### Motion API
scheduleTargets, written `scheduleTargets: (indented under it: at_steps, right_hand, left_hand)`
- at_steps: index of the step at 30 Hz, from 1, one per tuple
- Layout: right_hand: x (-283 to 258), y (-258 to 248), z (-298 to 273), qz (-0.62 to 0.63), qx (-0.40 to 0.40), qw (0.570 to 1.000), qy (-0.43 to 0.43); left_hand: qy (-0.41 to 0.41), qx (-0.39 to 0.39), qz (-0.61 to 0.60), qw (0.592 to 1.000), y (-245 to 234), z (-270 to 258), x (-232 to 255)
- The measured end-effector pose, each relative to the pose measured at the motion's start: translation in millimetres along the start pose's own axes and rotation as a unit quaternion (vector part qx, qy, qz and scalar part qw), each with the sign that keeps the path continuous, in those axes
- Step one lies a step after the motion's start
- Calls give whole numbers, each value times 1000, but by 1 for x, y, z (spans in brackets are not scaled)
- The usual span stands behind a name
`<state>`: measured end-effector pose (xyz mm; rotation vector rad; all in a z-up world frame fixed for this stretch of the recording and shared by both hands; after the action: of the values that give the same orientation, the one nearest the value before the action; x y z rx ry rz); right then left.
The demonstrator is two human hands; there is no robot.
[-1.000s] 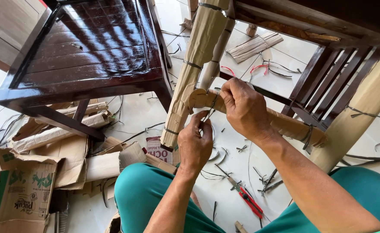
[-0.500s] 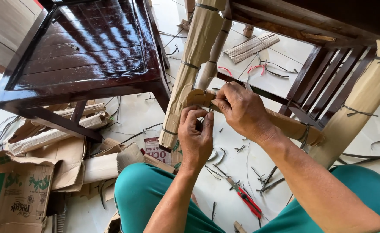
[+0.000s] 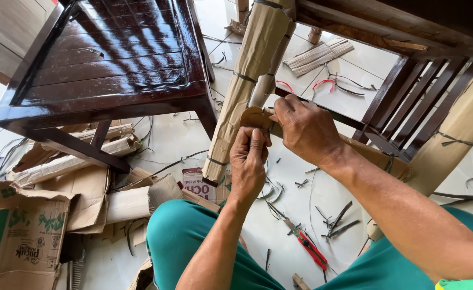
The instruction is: Wrapping a wooden chair crossbar with protective cardboard and securing it with ties.
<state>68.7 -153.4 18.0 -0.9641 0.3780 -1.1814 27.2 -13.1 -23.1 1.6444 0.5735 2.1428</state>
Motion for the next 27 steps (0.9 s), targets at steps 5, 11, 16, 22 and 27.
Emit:
scheduleTargets:
  at_steps: [5,11,16,22,27]
  right_hand:
    - [2,8,2,-24,26,999,-23]
    - [2,0,-6,-73,120,990,-6]
    - [-5,-12,-21,-19,130,991,33]
    - [-38,-12,-60,135,100,983,75]
    - [-69,-7,-116,343,-25,928,146]
  left_hand:
    - [-6,19,18,1000,0,0,1]
    - [-10,38,-5,999,-7,-2,0]
    - [-39,61,-69,995,-12,-6,-3]
    - [-57,90,22,994,-12,-11,-2]
    - [-127,106,127,978,0,1,11]
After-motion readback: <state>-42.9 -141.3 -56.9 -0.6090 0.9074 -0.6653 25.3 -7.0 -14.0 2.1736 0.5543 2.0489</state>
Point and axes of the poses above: each hand's wrist, its own z-axis towards the middle knuckle, its own y-axis out of the palm, x = y × z, the point moved 3 cm from there along z, towards the middle knuckle, and after that the axes turned 12 degrees about -z, right-handed, at the moved point
